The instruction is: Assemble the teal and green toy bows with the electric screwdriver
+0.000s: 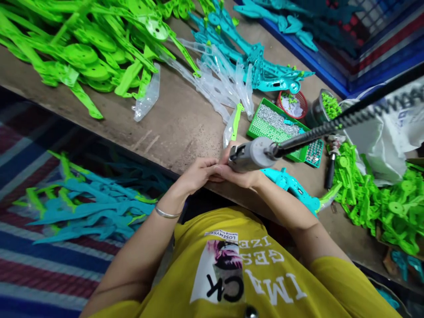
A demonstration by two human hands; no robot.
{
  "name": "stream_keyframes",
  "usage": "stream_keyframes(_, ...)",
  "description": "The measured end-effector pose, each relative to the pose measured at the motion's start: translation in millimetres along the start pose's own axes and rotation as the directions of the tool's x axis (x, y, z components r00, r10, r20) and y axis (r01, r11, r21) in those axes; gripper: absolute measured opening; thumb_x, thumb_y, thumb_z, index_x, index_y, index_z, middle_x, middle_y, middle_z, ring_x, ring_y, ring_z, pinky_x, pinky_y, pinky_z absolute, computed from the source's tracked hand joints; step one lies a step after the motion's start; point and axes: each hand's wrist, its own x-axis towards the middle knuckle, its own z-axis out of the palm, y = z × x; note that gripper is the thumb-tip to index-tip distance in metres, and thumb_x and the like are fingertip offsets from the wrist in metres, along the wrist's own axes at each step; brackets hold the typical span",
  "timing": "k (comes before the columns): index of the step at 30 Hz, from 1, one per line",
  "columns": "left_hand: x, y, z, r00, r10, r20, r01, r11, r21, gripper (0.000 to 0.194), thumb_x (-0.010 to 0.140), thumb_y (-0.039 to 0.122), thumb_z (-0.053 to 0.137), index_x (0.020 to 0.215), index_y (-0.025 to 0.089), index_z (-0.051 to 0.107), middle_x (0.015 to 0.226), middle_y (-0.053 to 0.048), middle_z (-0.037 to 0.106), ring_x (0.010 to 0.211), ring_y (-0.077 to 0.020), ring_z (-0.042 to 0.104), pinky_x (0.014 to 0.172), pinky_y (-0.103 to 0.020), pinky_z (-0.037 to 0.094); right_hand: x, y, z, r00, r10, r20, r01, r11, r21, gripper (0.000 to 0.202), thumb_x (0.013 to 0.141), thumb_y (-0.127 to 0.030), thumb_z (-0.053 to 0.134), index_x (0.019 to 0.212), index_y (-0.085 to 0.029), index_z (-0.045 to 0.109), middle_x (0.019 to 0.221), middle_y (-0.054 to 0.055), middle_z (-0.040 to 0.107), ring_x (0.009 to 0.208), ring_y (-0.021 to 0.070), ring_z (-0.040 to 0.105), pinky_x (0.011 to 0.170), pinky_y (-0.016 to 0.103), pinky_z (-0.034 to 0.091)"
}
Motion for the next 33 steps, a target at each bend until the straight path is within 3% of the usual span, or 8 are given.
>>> stream_keyframes(3, -3, 2, -0.5, 0.997, -0.064, 0.043, 0.065, 0.997, -0.029, 0.048, 0.058, 0.058, 0.089, 0.076, 0.016, 0.074, 0.077, -0.007, 0.075, 0.081, -0.0273, 0.075, 0.083, -0.043, 0.064, 1, -6, -5, 0.998, -0.061, -0.007, 0.061, 0.996, 0.06, 0.024, 0.084, -0.041, 0.074, 0.079, -0.024, 0.058, 0.061, -0.005, 0.059, 0.057, 0.012, 0.058, 0.059, 0.028, 0.054)
stream_keyframes(7, -18, 3, -9.8, 0.989, -0.143, -0.038, 0.142, 0.99, -0.011, 0.064, 0.054, 0.065, 0.091, 0.09, 0.015, 0.075, 0.083, -0.006, 0.078, 0.081, -0.0246, 0.076, 0.091, -0.044, 0.063, -13, -15, -37, 0.956, -0.101, -0.274, 0.152, 0.973, 0.174, 0.017, 0.091, -0.034, 0.069, 0.104, -0.026, 0.063, 0.061, -0.007, 0.061, 0.05, 0.0119, 0.06, 0.053, 0.027, 0.053)
stream_keyframes(12, -42, -6, -33.4, 0.96, 0.013, -0.281, 0.054, 0.972, 0.229, 0.065, 0.066, 0.071, 0.08, 0.101, 0.017, 0.075, 0.099, -0.007, 0.079, 0.089, -0.0261, 0.076, 0.094, -0.045, 0.063, -27, -9, -103, 0.695, -0.132, -0.707, 0.2, 0.98, 0.014, 0.018, 0.083, -0.036, 0.074, 0.095, -0.026, 0.065, 0.053, -0.009, 0.054, 0.045, 0.0105, 0.055, 0.05, 0.026, 0.05)
stream_keyframes(15, -51, -7, -39.6, 0.913, 0.267, -0.308, -0.005, 0.763, 0.646, 0.052, 0.082, 0.069, 0.064, 0.1, 0.022, 0.076, 0.105, -0.008, 0.077, 0.094, -0.0281, 0.073, 0.095, -0.046, 0.059, -32, 4, -131, 0.564, -0.119, -0.818, 0.123, 0.991, -0.059, 0.023, 0.079, -0.04, 0.076, 0.091, -0.025, 0.063, 0.051, -0.01, 0.052, 0.044, 0.0104, 0.053, 0.05, 0.026, 0.048)
stream_keyframes(19, -49, 10, -28.9, 0.808, 0.571, -0.142, -0.107, 0.379, 0.919, 0.04, 0.095, 0.059, 0.055, 0.1, 0.024, 0.074, 0.11, -0.013, 0.072, 0.109, -0.0337, 0.066, 0.102, -0.052, 0.05, -43, 17, -146, 0.577, -0.05, -0.815, -0.024, 0.997, -0.078, 0.028, 0.079, -0.044, 0.077, 0.093, -0.024, 0.063, 0.053, -0.01, 0.057, 0.047, 0.0108, 0.057, 0.053, 0.027, 0.049)
stream_keyframes(26, 34, 69, 43.3, 0.692, 0.675, 0.254, -0.476, 0.164, 0.864, 0.015, 0.1, 0.029, 0.053, 0.099, 0.022, 0.066, 0.1, -0.008, 0.072, 0.1, -0.0252, 0.065, 0.092, -0.039, 0.05, -55, 16, -153, 0.598, 0.128, -0.791, -0.163, 0.986, 0.037, 0.04, 0.071, -0.044, 0.086, 0.097, -0.022, 0.065, 0.056, -0.006, 0.066, 0.052, 0.0136, 0.064, 0.057, 0.028, 0.055)
stream_keyframes(29, 102, 87, 96.6, 0.714, 0.565, 0.413, -0.576, 0.139, 0.806, 0.016, 0.097, 0.018, 0.051, 0.099, 0.019, 0.067, 0.102, -0.01, 0.072, 0.099, -0.0239, 0.063, 0.09, -0.037, 0.048, -58, 11, -156, 0.603, 0.118, -0.789, -0.156, 0.987, 0.029, 0.037, 0.072, -0.043, 0.086, 0.095, -0.022, 0.067, 0.057, -0.005, 0.067, 0.054, 0.0137, 0.065, 0.06, 0.029, 0.056)
stream_keyframes(33, 180, 95, 161.1, 0.77, 0.461, 0.441, -0.551, 0.131, 0.824, 0.022, 0.094, 0.01, 0.049, 0.102, 0.016, 0.069, 0.106, -0.014, 0.071, 0.1, -0.0257, 0.061, 0.09, -0.039, 0.046, -67, 2, -159, 0.616, 0.107, -0.781, -0.132, 0.991, 0.032, 0.037, 0.073, -0.044, 0.085, 0.096, -0.022, 0.067, 0.057, -0.006, 0.066, 0.052, 0.0131, 0.063, 0.058, 0.028, 0.055)
